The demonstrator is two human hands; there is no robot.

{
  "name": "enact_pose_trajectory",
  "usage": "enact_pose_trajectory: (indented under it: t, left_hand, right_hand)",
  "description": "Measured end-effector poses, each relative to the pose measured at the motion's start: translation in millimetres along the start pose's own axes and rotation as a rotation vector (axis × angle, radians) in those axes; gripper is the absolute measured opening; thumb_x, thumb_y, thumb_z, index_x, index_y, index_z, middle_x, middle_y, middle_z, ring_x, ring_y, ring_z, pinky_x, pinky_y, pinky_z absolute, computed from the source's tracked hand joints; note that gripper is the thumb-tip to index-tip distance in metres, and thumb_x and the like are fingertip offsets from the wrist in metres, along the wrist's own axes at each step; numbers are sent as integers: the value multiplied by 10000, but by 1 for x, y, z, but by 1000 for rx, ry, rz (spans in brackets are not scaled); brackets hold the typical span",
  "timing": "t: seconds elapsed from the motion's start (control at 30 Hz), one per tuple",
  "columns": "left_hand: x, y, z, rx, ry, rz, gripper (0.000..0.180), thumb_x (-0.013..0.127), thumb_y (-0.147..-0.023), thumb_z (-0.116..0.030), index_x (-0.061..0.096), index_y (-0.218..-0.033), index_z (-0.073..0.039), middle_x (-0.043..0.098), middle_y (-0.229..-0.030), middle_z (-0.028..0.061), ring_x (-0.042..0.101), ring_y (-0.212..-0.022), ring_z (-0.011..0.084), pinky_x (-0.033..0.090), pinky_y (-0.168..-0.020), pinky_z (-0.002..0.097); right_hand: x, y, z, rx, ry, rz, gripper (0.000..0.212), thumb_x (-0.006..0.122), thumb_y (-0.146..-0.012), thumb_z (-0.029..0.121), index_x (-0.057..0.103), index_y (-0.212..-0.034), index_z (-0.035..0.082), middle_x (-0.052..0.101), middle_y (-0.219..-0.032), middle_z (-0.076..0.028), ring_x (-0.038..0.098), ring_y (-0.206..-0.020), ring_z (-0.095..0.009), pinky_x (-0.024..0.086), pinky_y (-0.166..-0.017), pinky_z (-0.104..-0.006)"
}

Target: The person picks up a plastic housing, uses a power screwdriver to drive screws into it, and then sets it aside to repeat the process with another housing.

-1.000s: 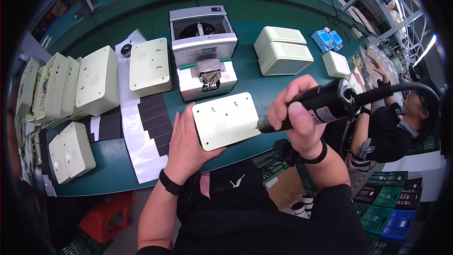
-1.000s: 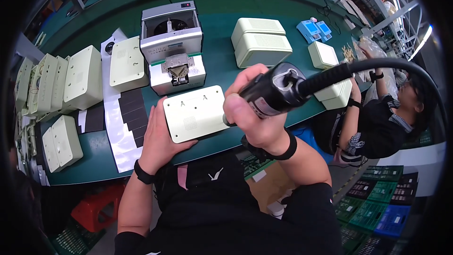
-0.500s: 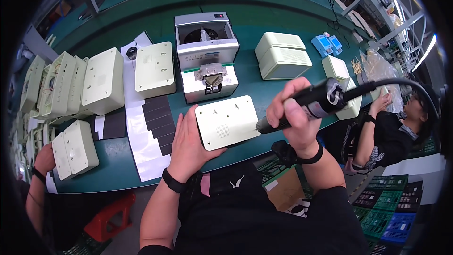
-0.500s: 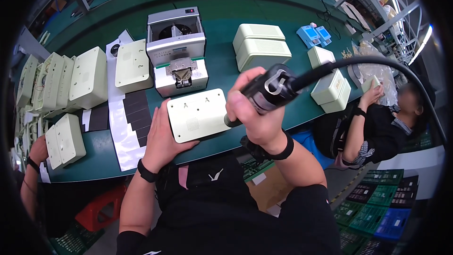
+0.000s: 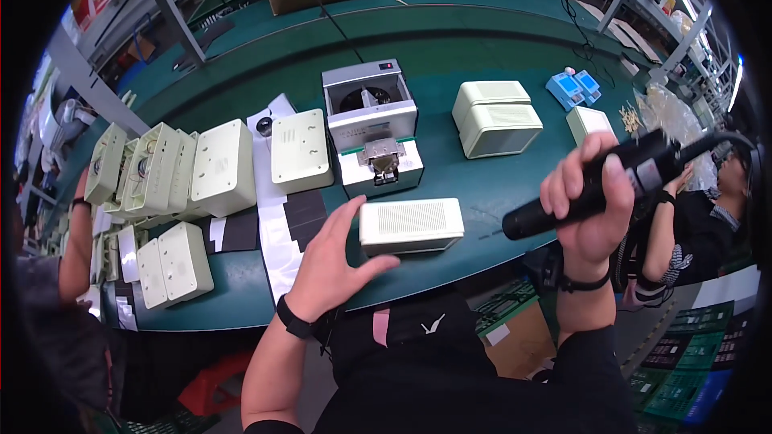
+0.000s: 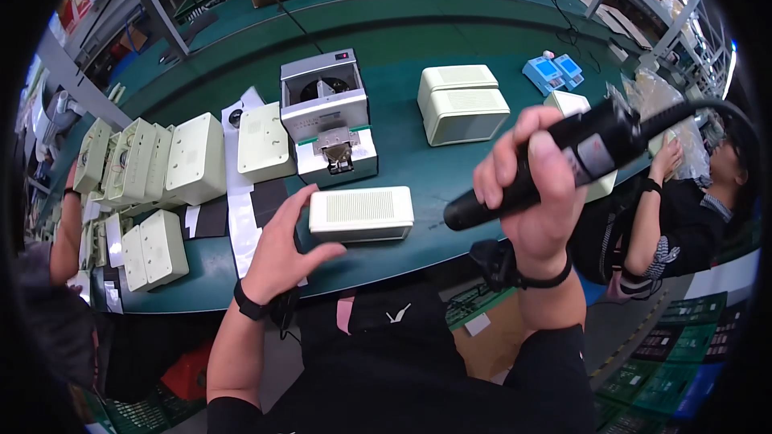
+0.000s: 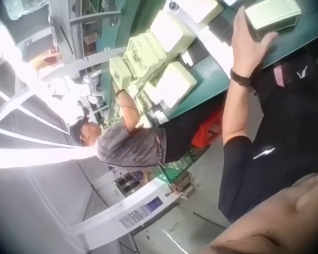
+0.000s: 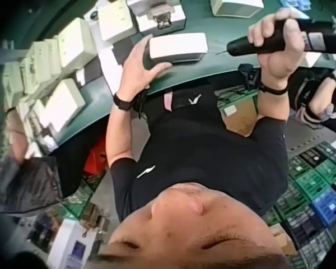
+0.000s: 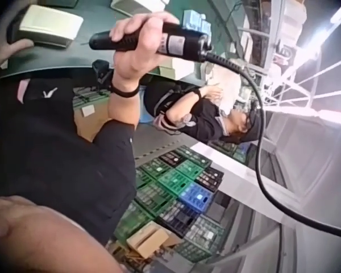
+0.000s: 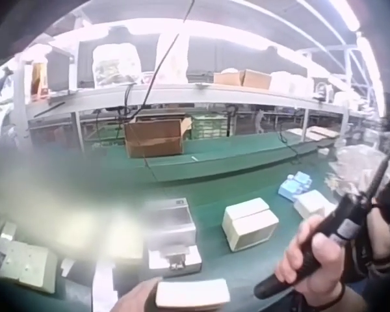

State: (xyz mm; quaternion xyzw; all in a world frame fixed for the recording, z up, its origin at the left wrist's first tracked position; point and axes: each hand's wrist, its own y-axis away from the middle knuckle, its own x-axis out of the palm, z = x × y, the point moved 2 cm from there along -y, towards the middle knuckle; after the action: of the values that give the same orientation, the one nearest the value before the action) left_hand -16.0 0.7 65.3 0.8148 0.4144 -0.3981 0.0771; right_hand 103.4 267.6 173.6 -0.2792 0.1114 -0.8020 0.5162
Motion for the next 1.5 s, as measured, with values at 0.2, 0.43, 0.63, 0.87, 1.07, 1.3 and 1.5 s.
enact_pose_trajectory:
  t: [0.2, 0.43, 0.63, 0.87, 1.07, 1.3, 1.5]
  left_hand:
    - [38, -20, -27, 91, 65, -7, 661, 794, -776, -175, 478, -1349, -79, 591, -1261, 168, 614, -1108, 378, 533, -876, 430]
    - [111, -94, -72, 115, 19, 3, 614, 773, -785, -183, 455, -1296, -56, 569, -1117, 153, 616, -1024, 384, 541, -822, 435]
    - [101, -97, -96, 340, -55, -439, 576, 771, -792, -179, 486, -1272, -37, 579, -1139, 147, 640, -950, 327, 546, -782, 418]
    - [-10, -58, 21, 50, -254, -765, 563, 774, -807, -212, 530, -1272, -10, 548, -1247, 220, 564, -1137, 381, 502, -901, 416]
    - [-6, -65, 68, -274, -596, -559, 755, 832, -710, -339, 515, -1307, -2, 430, -1361, 283, 489, -1202, 466, 473, -972, 471]
    - [-15, -36, 55, -330, -404, -459, 808, 842, -671, -363, 509, -1320, -14, 416, -1382, 298, 482, -1218, 472, 469, -990, 486]
    - [-3, 61, -9, -309, -429, -425, 786, 873, -688, -302, 504, -1319, -13, 408, -1403, 309, 512, -1211, 469, 493, -957, 474]
  right_hand:
    - [-45, 43, 11, -11, -23, -137, 240, 517, -971, 257, 446, -1080, 56, 507, -717, -64, 503, -517, -154, 449, -524, -322]
    - [-46, 70, 11, -14, -16, -147, 300, 539, -969, 330, 419, -1045, 66, 478, -705, -46, 455, -473, -139, 433, -472, -289]
    - [-57, 87, 12, 18, -61, -181, 344, 639, -918, 289, 417, -1043, 58, 506, -709, -62, 492, -488, -156, 458, -479, -296]
    - [-68, 88, -13, 83, -65, -225, 300, 586, -950, 294, 418, -1047, 65, 486, -696, -46, 464, -467, -140, 439, -462, -283]
    - [-34, 78, -33, 152, -98, -131, 279, 568, -962, 290, 417, -1048, 72, 481, -680, -39, 460, -454, -134, 432, -454, -285]
    - [-32, 83, -30, 110, -17, -94, 281, 580, -954, 278, 417, -1044, 67, 484, -675, -44, 465, -457, -140, 431, -457, -288]
    - [-39, 71, -35, 217, -32, -175, 243, 592, -930, 215, 435, -1041, 67, 500, -683, -59, 479, -487, -152, 450, -493, -313]
